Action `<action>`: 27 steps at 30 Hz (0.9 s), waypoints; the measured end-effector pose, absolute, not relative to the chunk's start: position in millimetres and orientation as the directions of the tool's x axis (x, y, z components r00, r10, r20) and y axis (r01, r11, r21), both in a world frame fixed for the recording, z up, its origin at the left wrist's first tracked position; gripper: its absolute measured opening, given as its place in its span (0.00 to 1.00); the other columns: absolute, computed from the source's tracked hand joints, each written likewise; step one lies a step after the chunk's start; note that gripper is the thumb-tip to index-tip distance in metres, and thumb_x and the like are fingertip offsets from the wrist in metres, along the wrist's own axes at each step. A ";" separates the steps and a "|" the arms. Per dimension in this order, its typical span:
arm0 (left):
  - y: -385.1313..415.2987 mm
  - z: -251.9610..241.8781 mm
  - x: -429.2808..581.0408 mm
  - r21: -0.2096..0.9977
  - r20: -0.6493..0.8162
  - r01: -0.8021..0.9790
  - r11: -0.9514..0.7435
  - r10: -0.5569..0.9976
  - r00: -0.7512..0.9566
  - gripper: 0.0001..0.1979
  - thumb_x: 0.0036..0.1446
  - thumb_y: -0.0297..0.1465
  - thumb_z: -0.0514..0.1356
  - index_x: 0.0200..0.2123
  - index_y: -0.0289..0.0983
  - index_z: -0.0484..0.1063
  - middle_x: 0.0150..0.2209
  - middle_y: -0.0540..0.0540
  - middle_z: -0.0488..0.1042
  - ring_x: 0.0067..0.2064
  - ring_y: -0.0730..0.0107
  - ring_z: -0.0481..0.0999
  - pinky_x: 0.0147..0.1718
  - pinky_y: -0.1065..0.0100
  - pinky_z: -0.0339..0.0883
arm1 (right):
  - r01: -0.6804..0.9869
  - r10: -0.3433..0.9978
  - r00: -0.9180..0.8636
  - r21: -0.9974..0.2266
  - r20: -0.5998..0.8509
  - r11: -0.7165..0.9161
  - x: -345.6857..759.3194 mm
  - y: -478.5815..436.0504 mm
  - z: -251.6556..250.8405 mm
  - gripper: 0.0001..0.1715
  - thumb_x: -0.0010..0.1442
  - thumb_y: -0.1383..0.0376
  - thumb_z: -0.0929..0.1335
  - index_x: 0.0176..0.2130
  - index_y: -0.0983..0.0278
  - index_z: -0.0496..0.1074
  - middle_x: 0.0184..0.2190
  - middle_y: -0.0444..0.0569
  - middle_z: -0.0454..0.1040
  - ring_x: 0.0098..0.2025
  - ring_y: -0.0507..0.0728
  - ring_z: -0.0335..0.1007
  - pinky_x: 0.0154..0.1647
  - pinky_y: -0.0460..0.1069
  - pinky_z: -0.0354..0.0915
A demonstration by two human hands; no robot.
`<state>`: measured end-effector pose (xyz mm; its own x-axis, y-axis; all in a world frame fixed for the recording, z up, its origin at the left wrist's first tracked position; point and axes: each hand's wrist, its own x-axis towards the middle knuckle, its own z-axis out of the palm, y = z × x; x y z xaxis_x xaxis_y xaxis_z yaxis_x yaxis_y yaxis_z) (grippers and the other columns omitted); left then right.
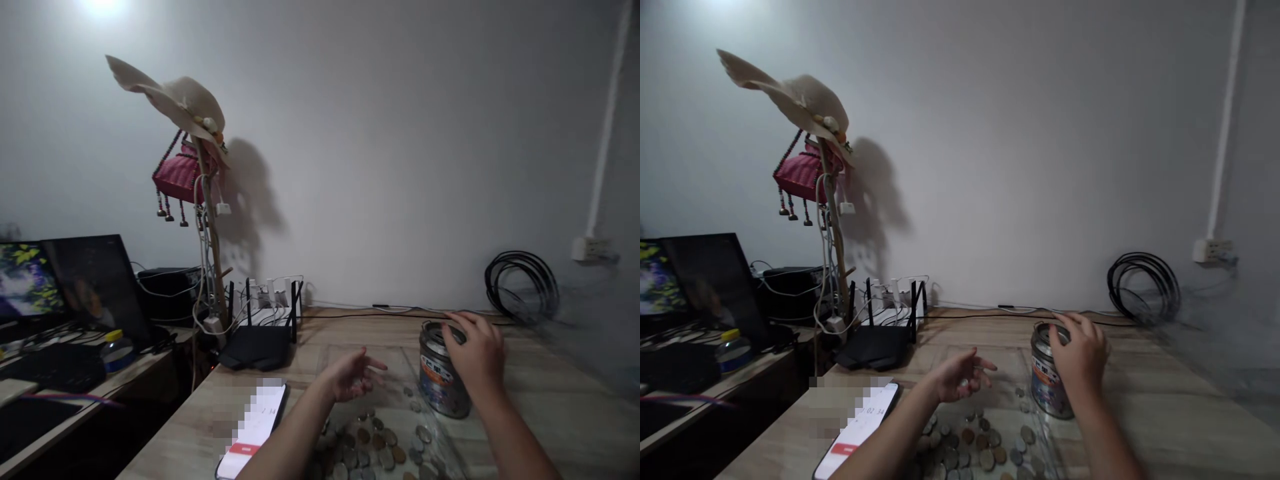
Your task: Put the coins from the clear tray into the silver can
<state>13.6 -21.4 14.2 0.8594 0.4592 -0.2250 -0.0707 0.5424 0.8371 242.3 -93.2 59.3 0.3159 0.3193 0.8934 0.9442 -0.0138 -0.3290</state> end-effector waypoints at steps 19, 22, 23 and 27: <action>-25.9 16.5 15.4 0.772 -0.065 -0.281 0.570 0.510 0.858 0.29 0.49 0.52 0.42 0.40 0.34 0.63 0.30 0.42 0.70 0.31 0.65 0.71 0.32 0.63 0.59 | 0.893 0.698 -0.177 -0.185 0.694 0.410 167.2 -100.1 49.9 0.12 0.53 0.65 0.59 0.29 0.60 0.71 0.28 0.47 0.71 0.34 0.54 0.62 0.34 0.48 0.57; -21.6 14.2 14.7 0.816 -0.096 -0.302 0.492 0.631 0.770 0.28 0.49 0.50 0.43 0.39 0.33 0.63 0.32 0.40 0.70 0.33 0.64 0.70 0.33 0.64 0.58 | 0.960 0.448 0.145 -0.236 0.882 0.153 211.3 -105.7 67.1 0.14 0.53 0.60 0.60 0.33 0.63 0.71 0.31 0.50 0.71 0.36 0.56 0.60 0.37 0.50 0.56; -20.5 13.5 14.7 0.824 -0.112 -0.305 0.477 0.665 0.738 0.26 0.50 0.49 0.43 0.39 0.33 0.63 0.31 0.41 0.69 0.32 0.65 0.70 0.32 0.65 0.58 | 0.964 0.398 0.222 -0.263 0.890 0.050 226.4 -106.3 70.1 0.15 0.52 0.59 0.60 0.32 0.63 0.72 0.31 0.50 0.71 0.35 0.57 0.60 0.36 0.51 0.56; -21.0 12.1 15.5 0.859 -0.182 -0.222 0.461 0.681 0.710 0.18 0.52 0.40 0.46 0.36 0.33 0.64 0.30 0.44 0.69 0.29 0.70 0.69 0.31 0.68 0.58 | 0.954 0.413 0.301 -0.272 0.859 -0.130 267.6 -98.6 63.6 0.15 0.48 0.59 0.62 0.26 0.63 0.74 0.30 0.50 0.70 0.33 0.58 0.59 0.34 0.51 0.56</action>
<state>15.5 -21.0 12.1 0.7096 0.6806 -0.1824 -0.2218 0.4614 0.8590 267.6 -98.6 63.6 0.3011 0.4133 0.8594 0.9536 -0.1297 -0.2717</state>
